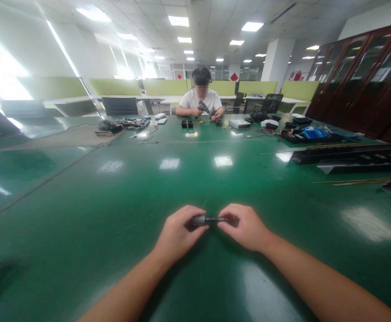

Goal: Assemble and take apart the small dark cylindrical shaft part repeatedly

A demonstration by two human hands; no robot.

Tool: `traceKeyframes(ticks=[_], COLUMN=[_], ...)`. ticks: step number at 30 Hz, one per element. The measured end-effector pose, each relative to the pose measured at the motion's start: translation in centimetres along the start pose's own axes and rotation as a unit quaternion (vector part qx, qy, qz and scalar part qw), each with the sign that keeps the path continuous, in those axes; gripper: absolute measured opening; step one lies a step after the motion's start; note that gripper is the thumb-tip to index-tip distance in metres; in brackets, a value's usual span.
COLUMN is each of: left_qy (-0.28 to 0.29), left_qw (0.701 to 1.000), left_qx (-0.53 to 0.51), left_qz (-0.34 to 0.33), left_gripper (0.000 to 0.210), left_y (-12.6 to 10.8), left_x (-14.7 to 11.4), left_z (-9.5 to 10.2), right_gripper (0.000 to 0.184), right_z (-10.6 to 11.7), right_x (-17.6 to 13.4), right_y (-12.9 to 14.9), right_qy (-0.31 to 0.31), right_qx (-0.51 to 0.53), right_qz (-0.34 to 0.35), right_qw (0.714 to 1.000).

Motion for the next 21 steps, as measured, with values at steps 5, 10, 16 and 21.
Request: traceKeyframes(ticks=[5,10,16,21], left_qy=[-0.001,-0.001,-0.005,-0.005], left_qw=[1.000,1.000,1.000,1.000], left_qx=[0.009,0.013,0.014,0.011], left_qz=[0.000,0.001,0.000,0.006], left_gripper=[0.022,0.021,0.021,0.021], left_y=[-0.15,0.01,0.05,0.28], left_x=[0.05,0.00,0.03,-0.04], left_z=[0.14,0.18,0.29,0.31], right_gripper=[0.005,0.005,0.005,0.005], right_z=[0.18,0.20,0.24,0.25], right_x=[-0.03,-0.07,-0.06,-0.08], right_y=[-0.03,-0.16,-0.34,-0.36], right_qy=[-0.003,-0.007,-0.010,-0.010], right_qx=[-0.002,-0.005,-0.005,-0.003], right_qz=[0.000,0.001,-0.004,-0.004], right_qw=[1.000,1.000,1.000,1.000])
Point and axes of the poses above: each hand's wrist, its own x-axis towards the middle knuckle, its own z-axis out of the back of the hand, y = z × x, the point moved 9 cm from there along x, towards the middle knuckle, and after that the axes turned 12 degrees about y, right-handed, at the moved point
